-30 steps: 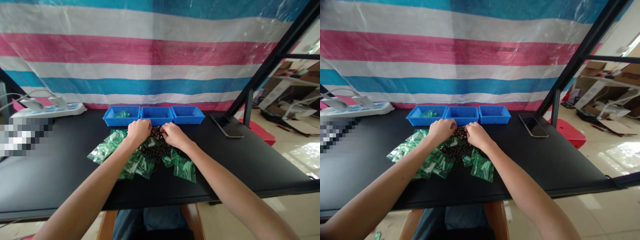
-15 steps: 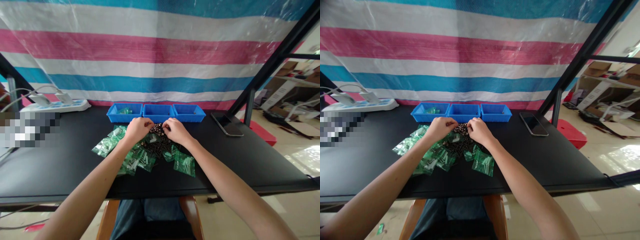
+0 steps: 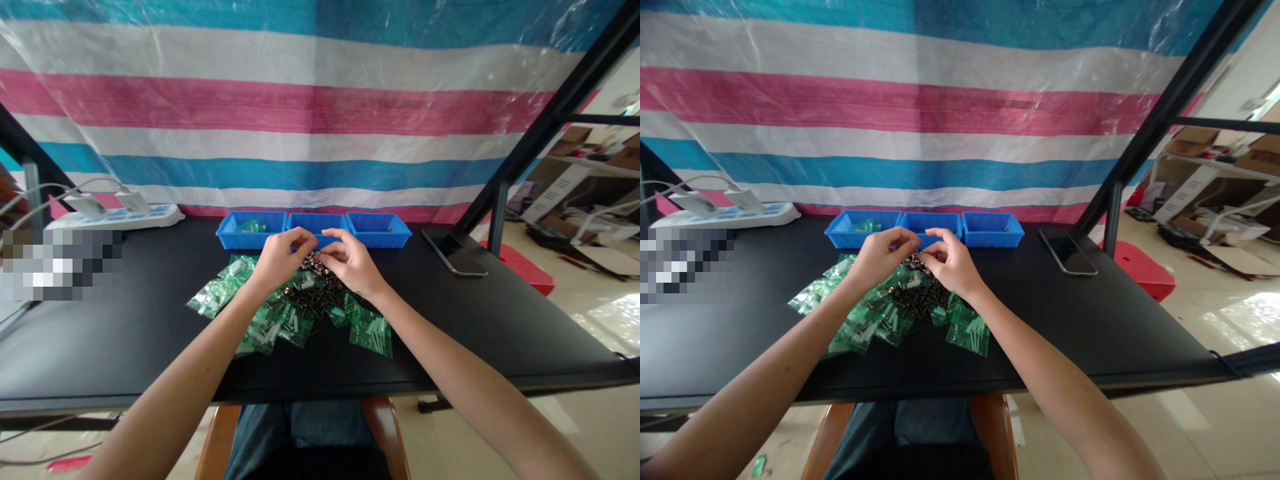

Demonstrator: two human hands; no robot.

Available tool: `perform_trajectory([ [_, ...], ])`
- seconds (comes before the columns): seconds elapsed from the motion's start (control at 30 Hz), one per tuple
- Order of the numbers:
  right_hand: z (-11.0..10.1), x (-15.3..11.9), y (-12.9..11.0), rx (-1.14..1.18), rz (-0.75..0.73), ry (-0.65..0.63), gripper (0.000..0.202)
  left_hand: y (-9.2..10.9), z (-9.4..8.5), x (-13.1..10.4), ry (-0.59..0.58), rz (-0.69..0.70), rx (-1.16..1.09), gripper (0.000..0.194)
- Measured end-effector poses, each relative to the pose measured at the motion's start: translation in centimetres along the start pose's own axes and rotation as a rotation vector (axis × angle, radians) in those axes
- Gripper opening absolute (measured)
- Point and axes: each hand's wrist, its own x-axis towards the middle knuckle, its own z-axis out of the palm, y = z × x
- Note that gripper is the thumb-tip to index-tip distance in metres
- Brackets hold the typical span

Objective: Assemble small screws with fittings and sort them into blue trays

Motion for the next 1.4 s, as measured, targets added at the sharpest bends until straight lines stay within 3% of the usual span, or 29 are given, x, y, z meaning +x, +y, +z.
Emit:
perform_trajectory([
  [0.13, 0.05, 0.05, -0.43, 0.252, 0.165, -0.052, 0.04, 0.08, 0.04, -0.08, -0.035, 0.053, -0.044, 0.014],
  [0.33, 0.03, 0.08, -0.57, 0.352, 0.156, -0.025, 0.031, 0.16, 0.0, -0.05, -0.067, 0.067, -0.084, 0.014],
  [0.9, 0.09, 0.06, -0.58, 0.3, 0.124, 0.08, 0.021, 0.59, -0.1, -0.2, -0.063, 0.075, -0.078, 0.012],
  [1.4, 0.23, 0.03, -0.36, 0.075, 0.02, 0.165, 0.01, 0.61, 0.16, -0.36, -0.062, 0.181, 0.016, 0.011],
])
